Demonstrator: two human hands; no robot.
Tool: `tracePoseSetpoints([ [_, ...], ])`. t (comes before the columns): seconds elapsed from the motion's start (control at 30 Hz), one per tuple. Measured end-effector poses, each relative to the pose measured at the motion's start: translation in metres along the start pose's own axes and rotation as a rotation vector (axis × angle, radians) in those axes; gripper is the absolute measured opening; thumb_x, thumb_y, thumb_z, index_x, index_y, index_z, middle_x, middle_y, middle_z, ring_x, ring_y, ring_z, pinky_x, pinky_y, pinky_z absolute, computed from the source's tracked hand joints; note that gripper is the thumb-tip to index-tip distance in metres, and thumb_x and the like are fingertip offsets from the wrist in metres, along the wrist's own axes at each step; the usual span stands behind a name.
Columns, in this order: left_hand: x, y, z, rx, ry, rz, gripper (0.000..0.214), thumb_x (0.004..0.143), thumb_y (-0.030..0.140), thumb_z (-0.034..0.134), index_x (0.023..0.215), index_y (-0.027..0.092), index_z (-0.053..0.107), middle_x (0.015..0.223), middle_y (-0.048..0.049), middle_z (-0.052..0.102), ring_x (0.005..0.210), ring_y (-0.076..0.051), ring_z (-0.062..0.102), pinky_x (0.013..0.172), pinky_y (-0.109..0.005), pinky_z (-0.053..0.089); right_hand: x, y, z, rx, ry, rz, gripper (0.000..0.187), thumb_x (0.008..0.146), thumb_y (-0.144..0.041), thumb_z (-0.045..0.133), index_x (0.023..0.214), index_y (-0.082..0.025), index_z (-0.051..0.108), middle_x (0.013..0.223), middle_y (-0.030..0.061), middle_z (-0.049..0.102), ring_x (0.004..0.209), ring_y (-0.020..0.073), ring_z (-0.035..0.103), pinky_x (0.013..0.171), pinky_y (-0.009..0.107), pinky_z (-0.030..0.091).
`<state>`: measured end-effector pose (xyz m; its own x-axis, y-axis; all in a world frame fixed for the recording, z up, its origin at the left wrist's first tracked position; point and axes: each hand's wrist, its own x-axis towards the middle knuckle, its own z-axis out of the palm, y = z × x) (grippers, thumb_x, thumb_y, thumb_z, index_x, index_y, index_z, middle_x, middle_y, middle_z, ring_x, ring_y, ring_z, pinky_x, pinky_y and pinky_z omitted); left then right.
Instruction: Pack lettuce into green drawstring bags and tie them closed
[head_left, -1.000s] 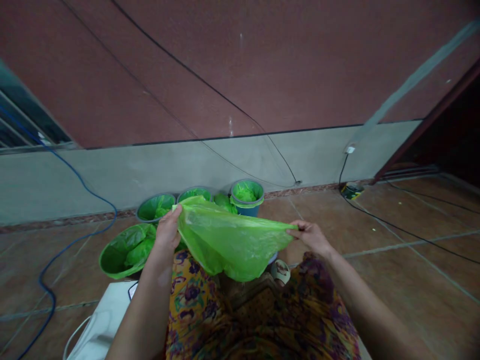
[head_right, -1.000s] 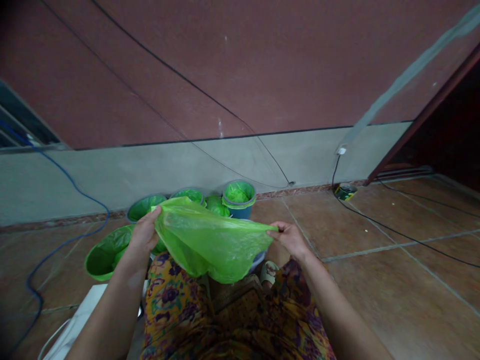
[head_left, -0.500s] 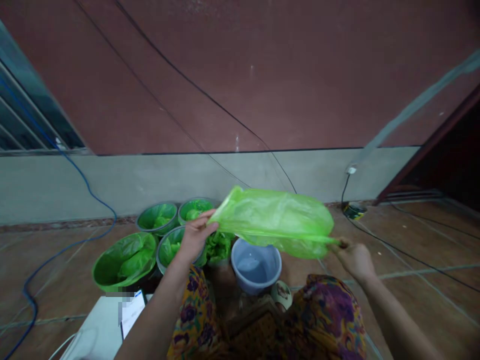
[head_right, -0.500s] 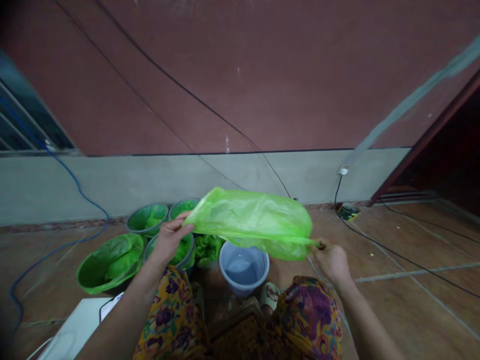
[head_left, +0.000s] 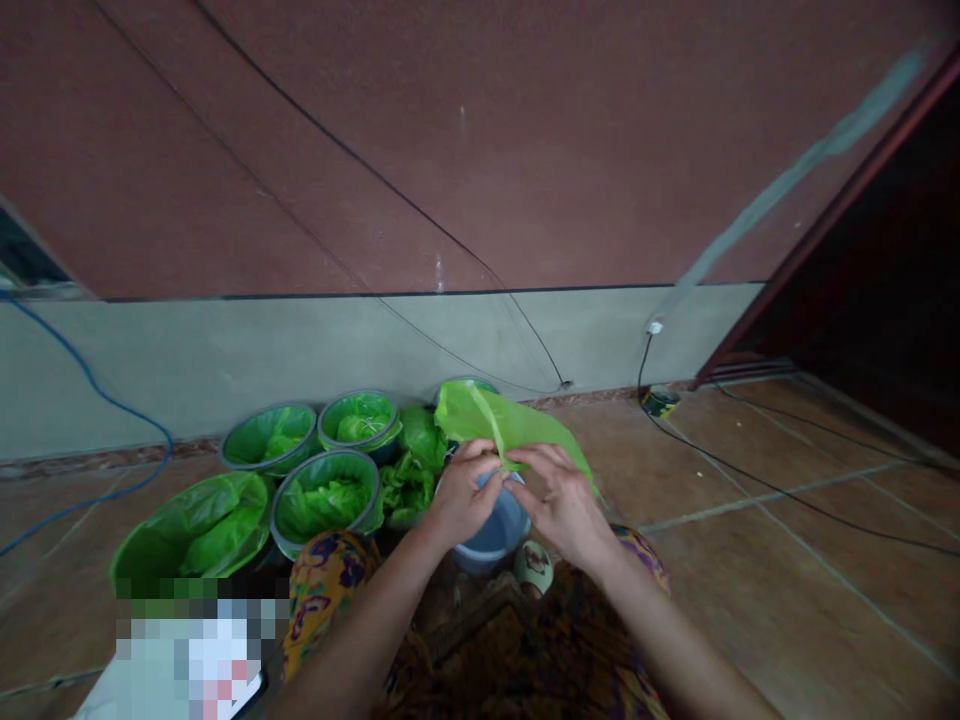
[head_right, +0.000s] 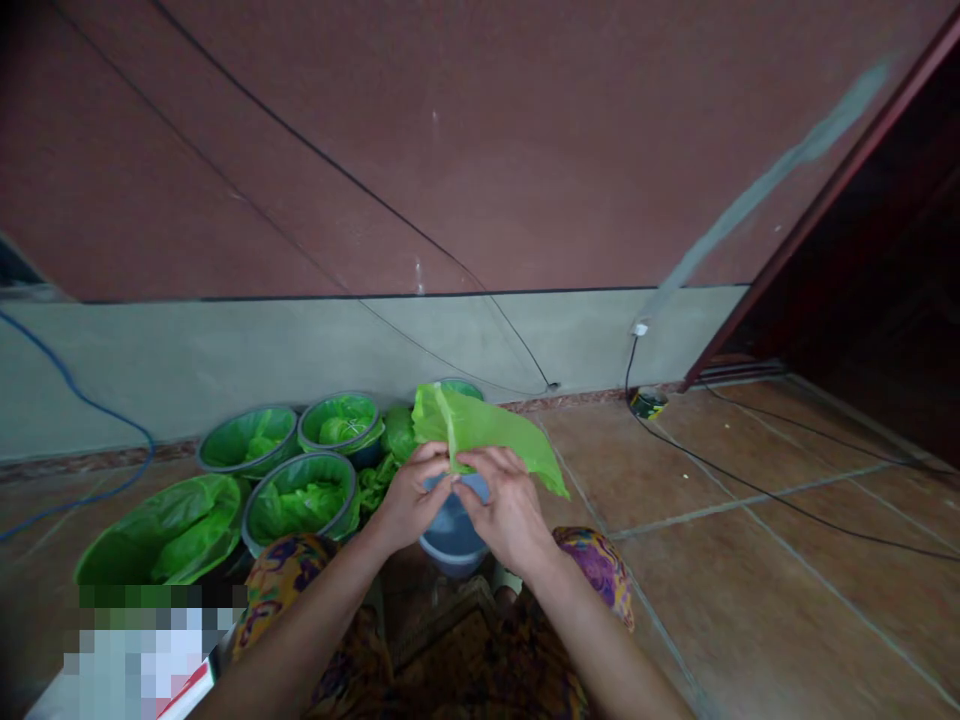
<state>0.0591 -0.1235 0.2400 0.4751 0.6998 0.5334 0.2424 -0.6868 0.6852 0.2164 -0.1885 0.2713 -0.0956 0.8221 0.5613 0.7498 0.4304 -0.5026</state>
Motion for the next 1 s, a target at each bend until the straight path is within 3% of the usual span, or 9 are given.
tracePoseSetpoints([
  [0.1, 0.003, 0.005, 0.009, 0.145, -0.047, 0.048, 0.026, 0.093, 0.028, 0.046, 0.078, 0.020, 0.066, 0.087, -0.0061, 0.064, 0.090, -0.019, 0.058, 0.087, -0.035, 0.043, -0.002, 0.013, 0.002, -0.039, 0.048, -0.012, 0.012, 0.089, -0.025, 0.058, 0.096, -0.025, 0.068, 0.090, 0.0045, 0.068, 0.089, 0.0221, 0.061, 0.081, 0.038, 0.048],
  [0.27, 0.006, 0.003, 0.021, 0.251, -0.137, 0.096, 0.025, 0.094, 0.026, 0.045, 0.076, 0.019, 0.061, 0.079, -0.0020, 0.064, 0.085, -0.017, 0.060, 0.098, -0.039, 0.035, -0.011, 0.028, -0.012, -0.123, 0.060, -0.083, 0.014, 0.092, -0.024, 0.053, 0.089, -0.023, 0.067, 0.083, 0.0038, 0.067, 0.083, 0.0201, 0.060, 0.076, 0.035, 0.046],
  [0.5, 0.002, -0.036, 0.031, 0.318, -0.228, 0.142, 0.026, 0.094, 0.019, 0.042, 0.106, 0.021, 0.065, 0.097, -0.0052, 0.072, 0.091, -0.018, 0.064, 0.098, -0.037, 0.037, -0.027, 0.027, -0.056, -0.155, 0.240, -0.097, 0.012, 0.090, -0.021, 0.056, 0.094, -0.024, 0.067, 0.088, 0.0039, 0.069, 0.086, 0.0198, 0.063, 0.079, 0.035, 0.048],
  [0.63, -0.004, -0.056, 0.027, 0.414, -0.236, 0.112, 0.026, 0.089, 0.014, 0.045, 0.103, 0.019, 0.066, 0.094, -0.0062, 0.072, 0.089, -0.020, 0.064, 0.093, -0.037, 0.041, -0.036, 0.028, -0.088, -0.210, 0.397, -0.034, 0.007, 0.087, -0.025, 0.061, 0.089, -0.024, 0.067, 0.088, 0.0036, 0.070, 0.082, 0.0190, 0.065, 0.077, 0.033, 0.050],
  [0.77, -0.009, -0.069, 0.017, 0.515, -0.202, 0.051, 0.024, 0.083, 0.010, 0.048, 0.095, 0.020, 0.067, 0.087, -0.0050, 0.069, 0.086, -0.019, 0.062, 0.093, -0.037, 0.041, -0.044, 0.032, -0.112, -0.291, 0.569, 0.133, 0.014, 0.086, -0.035, 0.063, 0.086, -0.023, 0.068, 0.088, 0.0042, 0.071, 0.081, 0.0185, 0.067, 0.074, 0.029, 0.050],
  [1.0, -0.005, -0.074, -0.011, 0.720, -0.091, 0.127, 0.013, 0.078, 0.013, 0.052, 0.074, 0.021, 0.061, 0.077, -0.0042, 0.064, 0.087, -0.022, 0.054, 0.098, -0.045, 0.034, -0.061, 0.046, -0.115, -0.318, 0.692, 0.315, 0.027, 0.081, -0.046, 0.066, 0.087, -0.020, 0.071, 0.086, 0.0049, 0.071, 0.075, 0.0168, 0.065, 0.069, 0.026, 0.048],
])
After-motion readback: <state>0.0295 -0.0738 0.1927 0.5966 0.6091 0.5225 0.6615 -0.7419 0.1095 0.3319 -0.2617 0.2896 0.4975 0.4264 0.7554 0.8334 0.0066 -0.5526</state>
